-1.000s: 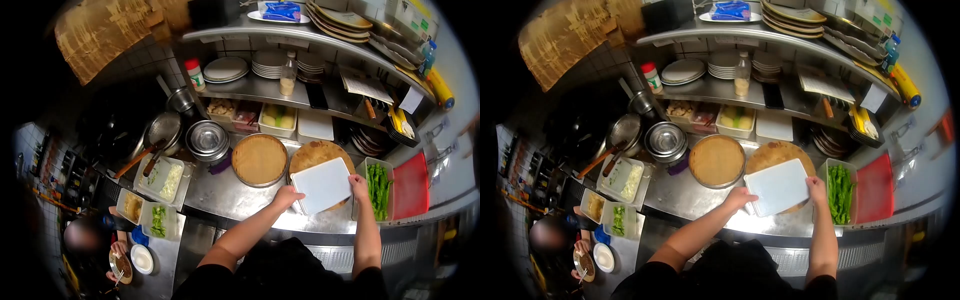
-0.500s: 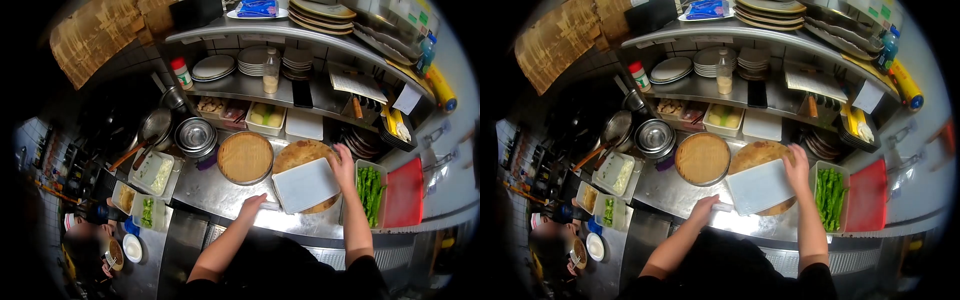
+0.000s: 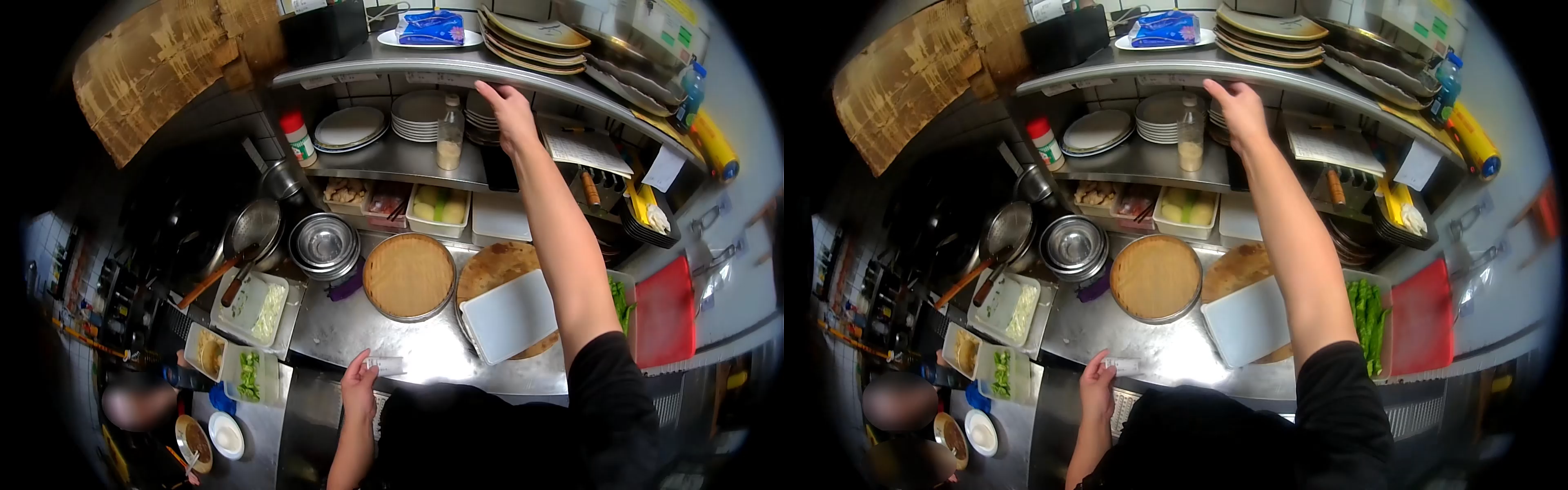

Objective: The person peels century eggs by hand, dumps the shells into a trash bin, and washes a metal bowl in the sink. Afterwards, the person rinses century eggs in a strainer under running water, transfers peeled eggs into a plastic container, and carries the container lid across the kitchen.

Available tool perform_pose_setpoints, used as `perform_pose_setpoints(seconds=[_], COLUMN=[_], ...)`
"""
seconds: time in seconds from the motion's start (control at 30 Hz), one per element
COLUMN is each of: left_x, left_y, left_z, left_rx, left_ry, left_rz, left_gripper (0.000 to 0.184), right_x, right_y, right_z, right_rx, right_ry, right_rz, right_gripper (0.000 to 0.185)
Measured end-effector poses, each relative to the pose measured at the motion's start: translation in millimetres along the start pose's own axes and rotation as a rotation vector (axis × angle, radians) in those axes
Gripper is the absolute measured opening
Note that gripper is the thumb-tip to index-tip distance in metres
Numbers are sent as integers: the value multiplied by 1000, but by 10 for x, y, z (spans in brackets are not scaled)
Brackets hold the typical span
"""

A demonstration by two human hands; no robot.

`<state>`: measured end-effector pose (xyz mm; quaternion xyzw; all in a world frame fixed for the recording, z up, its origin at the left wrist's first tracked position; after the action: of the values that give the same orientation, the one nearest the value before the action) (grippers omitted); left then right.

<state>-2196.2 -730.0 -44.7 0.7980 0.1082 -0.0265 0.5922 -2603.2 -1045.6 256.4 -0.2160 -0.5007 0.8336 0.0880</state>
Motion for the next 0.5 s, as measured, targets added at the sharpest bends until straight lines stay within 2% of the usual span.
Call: perform_pose_setpoints(seconds=[0.07, 0.17, 0.2, 0.33, 0.43, 0.5], left_x=[85, 228, 319, 625, 667, 690], left_y=[139, 276, 260, 276, 384, 406], left_z=[44, 189, 256, 572, 746, 887], left_rx=[-41, -31, -39, -44, -8, 2], left_ry=[3, 8, -3, -44, -76, -109], left_rz=[-25, -62, -48, -58, -68, -37], left_gripper=[56, 58, 57, 53, 52, 51], right_x=[-212, -222, -203, -145, -364, -609], right_y=[16, 392, 418, 462, 454, 420], right_z=[86, 350, 301, 2, 5, 66], right_rx=[-136, -38, -105, 7, 117, 105], right_ry=[26, -8, 72, -143, -263, -265], right_rz=[10, 174, 188, 298, 166, 148], right_gripper=[46, 40, 32, 17, 15, 15])
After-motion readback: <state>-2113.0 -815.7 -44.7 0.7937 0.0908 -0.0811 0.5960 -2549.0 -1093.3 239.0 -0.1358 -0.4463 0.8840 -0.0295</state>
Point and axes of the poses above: each hand's wrist, its own z-axis towards the middle knuckle, its own x-axis out of the back of the hand, y = z × x, the point moved 2 cm from there along z, towards the middle knuckle, and after that the axes turned 11 degrees about z, right-handed, at the moved point
